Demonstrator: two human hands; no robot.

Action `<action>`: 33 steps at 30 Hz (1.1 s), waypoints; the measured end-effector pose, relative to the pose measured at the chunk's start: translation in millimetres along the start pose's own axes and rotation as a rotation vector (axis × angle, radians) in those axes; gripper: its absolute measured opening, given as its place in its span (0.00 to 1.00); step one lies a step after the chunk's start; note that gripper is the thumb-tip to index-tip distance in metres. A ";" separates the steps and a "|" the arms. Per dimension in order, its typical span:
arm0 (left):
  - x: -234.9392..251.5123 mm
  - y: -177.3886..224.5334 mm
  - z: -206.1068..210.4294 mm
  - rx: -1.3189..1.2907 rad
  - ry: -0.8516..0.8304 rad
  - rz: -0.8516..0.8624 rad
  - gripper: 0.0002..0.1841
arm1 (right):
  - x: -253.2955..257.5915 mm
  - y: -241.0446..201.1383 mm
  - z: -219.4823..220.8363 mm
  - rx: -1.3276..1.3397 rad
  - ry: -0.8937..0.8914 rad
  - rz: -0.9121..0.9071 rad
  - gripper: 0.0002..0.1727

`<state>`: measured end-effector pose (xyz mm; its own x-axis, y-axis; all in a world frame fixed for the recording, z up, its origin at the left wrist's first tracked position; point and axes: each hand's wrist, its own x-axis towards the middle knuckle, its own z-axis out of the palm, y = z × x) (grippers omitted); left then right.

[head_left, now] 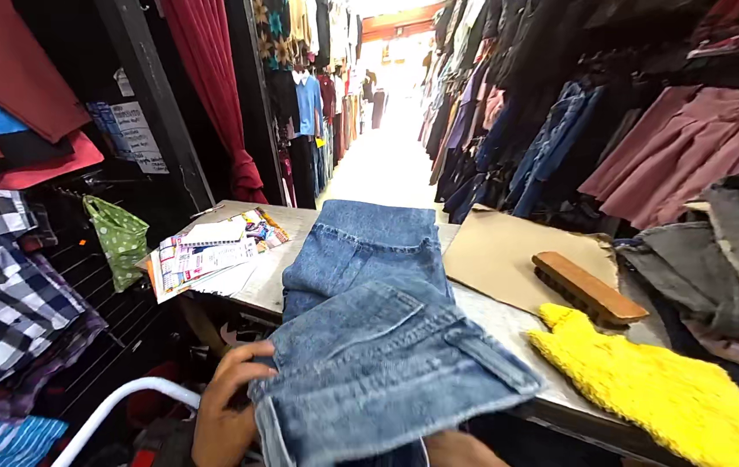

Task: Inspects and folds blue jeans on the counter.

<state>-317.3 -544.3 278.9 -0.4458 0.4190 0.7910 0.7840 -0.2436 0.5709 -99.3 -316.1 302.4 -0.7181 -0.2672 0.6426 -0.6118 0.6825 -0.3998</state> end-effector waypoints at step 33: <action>4.8 83.4 36.9 -0.584 0.520 -0.907 0.27 | 137.5 58.1 30.8 -0.140 -0.122 -0.054 0.33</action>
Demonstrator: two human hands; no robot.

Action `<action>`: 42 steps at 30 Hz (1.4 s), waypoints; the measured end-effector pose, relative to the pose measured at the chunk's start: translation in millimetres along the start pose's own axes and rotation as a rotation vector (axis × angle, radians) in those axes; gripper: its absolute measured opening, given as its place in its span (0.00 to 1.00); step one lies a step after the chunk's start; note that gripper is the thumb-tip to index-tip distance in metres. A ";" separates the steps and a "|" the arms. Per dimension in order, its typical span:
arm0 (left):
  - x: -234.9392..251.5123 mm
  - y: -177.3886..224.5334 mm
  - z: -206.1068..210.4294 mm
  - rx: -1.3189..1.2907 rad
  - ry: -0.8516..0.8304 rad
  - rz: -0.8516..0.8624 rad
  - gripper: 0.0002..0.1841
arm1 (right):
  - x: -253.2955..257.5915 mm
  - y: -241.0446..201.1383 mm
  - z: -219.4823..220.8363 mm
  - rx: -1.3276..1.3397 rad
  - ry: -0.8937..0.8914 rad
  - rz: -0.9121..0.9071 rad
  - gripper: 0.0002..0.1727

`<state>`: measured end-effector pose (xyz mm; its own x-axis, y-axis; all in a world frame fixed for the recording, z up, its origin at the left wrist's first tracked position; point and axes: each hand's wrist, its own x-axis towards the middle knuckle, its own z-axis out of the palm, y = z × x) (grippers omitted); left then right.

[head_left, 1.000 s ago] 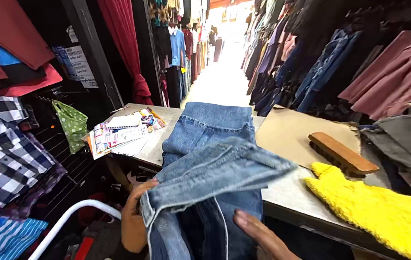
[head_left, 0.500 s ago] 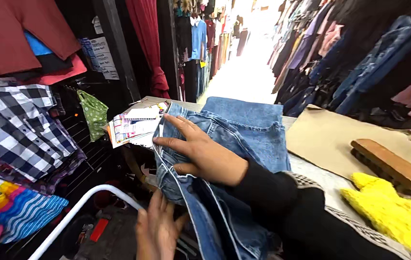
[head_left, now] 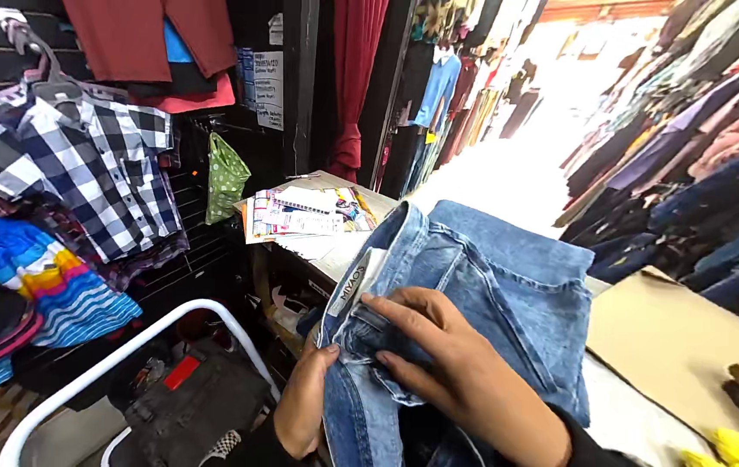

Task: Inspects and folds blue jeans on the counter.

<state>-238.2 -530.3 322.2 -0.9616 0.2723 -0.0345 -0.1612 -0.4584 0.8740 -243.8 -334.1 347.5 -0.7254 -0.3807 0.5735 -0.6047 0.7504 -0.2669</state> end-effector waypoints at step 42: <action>9.0 -9.4 23.7 -0.024 -0.209 0.079 0.22 | -92.9 8.2 -32.9 0.127 0.515 0.271 0.12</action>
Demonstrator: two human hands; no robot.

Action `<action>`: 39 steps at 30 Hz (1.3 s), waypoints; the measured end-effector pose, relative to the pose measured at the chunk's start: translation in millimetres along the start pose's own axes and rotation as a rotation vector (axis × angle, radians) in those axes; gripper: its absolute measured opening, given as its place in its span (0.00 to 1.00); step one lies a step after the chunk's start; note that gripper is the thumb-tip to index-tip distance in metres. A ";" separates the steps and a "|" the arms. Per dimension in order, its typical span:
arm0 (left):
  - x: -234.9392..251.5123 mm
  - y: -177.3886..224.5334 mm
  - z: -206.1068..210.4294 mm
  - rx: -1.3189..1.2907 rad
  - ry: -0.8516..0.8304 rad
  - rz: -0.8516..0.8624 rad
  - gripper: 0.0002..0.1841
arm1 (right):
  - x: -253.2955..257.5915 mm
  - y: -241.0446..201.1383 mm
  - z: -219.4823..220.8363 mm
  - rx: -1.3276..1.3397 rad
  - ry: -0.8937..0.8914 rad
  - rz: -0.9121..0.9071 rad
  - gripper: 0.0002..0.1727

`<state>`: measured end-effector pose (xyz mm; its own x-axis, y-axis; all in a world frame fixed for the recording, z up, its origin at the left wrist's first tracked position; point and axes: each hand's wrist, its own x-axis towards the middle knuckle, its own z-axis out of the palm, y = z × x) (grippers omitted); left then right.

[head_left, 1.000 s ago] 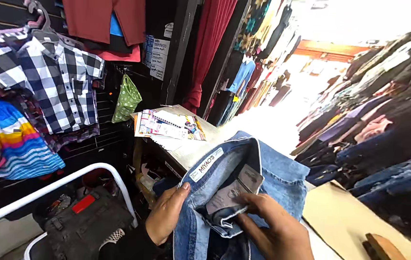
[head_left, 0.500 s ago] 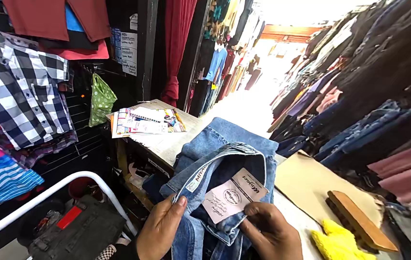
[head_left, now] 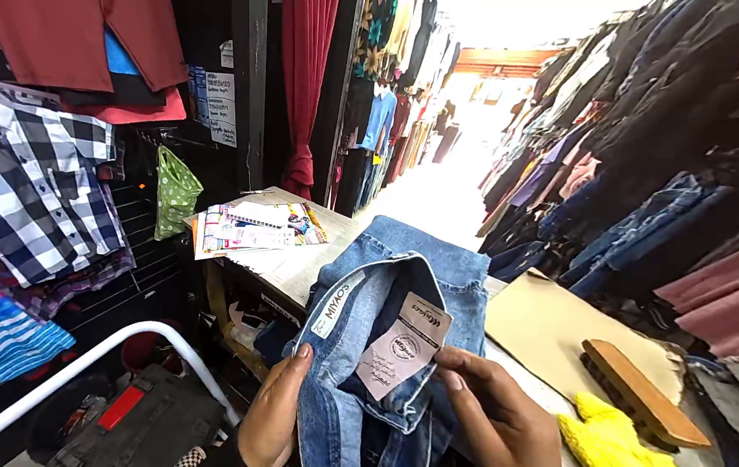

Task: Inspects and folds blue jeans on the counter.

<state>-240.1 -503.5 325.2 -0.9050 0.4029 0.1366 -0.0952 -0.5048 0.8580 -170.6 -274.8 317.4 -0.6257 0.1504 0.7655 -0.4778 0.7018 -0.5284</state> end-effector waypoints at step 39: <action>4.0 -16.1 11.3 0.492 -0.158 0.268 0.18 | -13.5 6.0 -8.8 0.042 -0.023 0.088 0.09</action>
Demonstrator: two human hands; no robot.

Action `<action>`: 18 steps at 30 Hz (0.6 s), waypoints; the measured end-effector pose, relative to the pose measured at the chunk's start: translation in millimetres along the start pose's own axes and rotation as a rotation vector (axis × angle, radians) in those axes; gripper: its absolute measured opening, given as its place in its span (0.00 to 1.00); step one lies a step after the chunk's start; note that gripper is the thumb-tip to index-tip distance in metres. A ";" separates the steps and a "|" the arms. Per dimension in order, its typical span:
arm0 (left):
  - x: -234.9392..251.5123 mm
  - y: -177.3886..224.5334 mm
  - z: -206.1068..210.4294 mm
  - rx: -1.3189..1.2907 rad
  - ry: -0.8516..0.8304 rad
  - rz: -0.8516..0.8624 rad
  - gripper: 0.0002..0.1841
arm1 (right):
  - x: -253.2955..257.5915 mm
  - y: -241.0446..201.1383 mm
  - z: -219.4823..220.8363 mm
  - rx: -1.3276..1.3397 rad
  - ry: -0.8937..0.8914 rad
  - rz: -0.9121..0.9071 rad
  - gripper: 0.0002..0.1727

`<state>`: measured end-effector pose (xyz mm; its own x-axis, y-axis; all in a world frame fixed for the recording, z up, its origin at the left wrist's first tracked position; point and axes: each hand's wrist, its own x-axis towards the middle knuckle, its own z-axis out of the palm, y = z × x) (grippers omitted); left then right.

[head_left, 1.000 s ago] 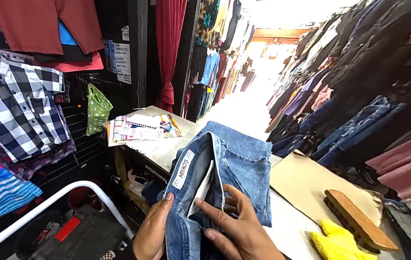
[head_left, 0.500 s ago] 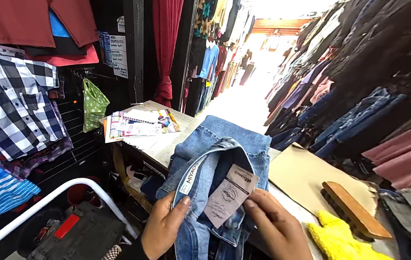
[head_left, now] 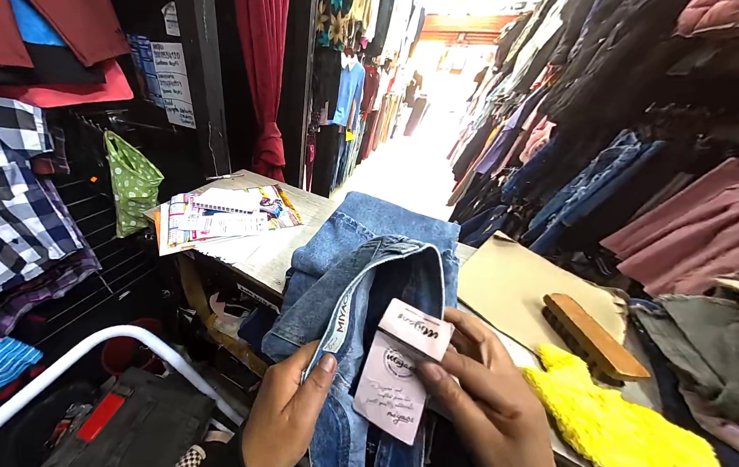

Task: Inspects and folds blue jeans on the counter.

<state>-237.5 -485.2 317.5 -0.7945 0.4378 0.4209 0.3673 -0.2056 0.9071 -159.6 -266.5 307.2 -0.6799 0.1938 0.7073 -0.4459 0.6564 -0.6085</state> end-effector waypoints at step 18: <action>6.3 -1.3 -4.6 0.024 -0.049 -0.005 0.19 | 17.9 4.9 -19.4 1.522 0.256 0.773 0.23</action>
<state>-245.2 -486.2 318.9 -0.7717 0.4813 0.4158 0.3754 -0.1831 0.9086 -162.7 -245.6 323.9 -0.9500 0.3078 0.0532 -0.2960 -0.8323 -0.4687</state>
